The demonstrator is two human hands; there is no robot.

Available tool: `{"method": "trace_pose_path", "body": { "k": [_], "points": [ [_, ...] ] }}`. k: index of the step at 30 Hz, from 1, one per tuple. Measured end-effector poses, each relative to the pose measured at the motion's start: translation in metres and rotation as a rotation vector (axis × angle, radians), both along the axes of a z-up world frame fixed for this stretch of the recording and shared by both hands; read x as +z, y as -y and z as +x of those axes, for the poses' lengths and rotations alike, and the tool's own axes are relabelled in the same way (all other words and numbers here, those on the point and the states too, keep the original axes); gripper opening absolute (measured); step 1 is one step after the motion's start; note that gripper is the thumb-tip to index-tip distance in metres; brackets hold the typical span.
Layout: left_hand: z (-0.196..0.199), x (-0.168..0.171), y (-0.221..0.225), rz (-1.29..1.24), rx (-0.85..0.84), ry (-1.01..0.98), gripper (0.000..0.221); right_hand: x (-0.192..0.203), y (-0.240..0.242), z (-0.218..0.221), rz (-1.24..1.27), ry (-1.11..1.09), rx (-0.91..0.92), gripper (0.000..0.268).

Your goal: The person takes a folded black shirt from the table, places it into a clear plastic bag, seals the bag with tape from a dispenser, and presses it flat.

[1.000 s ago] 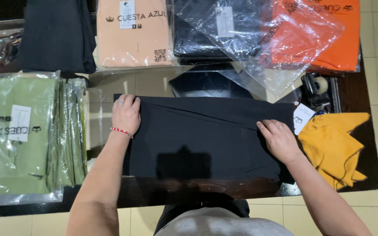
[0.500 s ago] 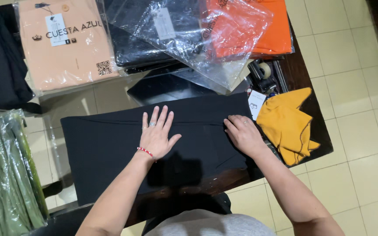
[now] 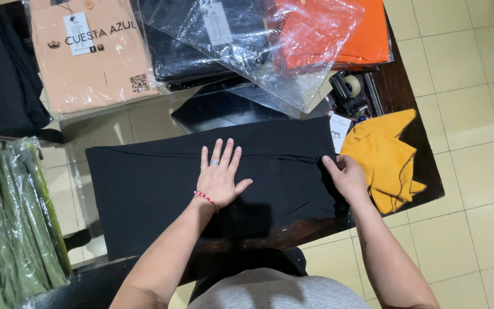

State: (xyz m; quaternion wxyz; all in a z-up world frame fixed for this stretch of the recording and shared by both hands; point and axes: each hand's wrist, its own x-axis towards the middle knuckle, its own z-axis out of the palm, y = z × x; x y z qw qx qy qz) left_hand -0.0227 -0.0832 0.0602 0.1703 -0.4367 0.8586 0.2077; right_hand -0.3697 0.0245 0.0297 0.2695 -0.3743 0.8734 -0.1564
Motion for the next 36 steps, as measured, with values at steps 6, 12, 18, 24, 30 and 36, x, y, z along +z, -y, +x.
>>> {"method": "trace_pose_path", "body": {
  "k": [6,12,18,24,30,36],
  "points": [
    [0.002,-0.001,-0.004,-0.043,0.031,-0.043,0.09,0.021,0.024,0.019,-0.022,0.357,-0.108,0.071],
    [0.004,0.018,-0.009,-0.021,0.127,-0.022,0.093,-0.006,0.024,0.011,-0.095,0.666,-0.213,0.057],
    [0.007,-0.006,-0.018,-0.114,0.164,-0.098,0.096,0.01,0.016,0.013,-0.349,0.693,-0.157,0.031],
    [0.004,-0.026,-0.025,-0.408,0.209,-0.22,0.097,0.06,0.023,0.026,-0.028,0.681,-0.127,0.044],
    [0.002,-0.026,-0.025,-0.395,0.204,-0.185,0.096,0.05,0.025,0.012,0.038,-0.011,0.299,0.061],
    [0.001,-0.006,-0.021,-0.127,0.196,-0.1,0.098,0.064,0.049,0.108,-0.693,-0.321,0.825,0.055]
  ]
}}
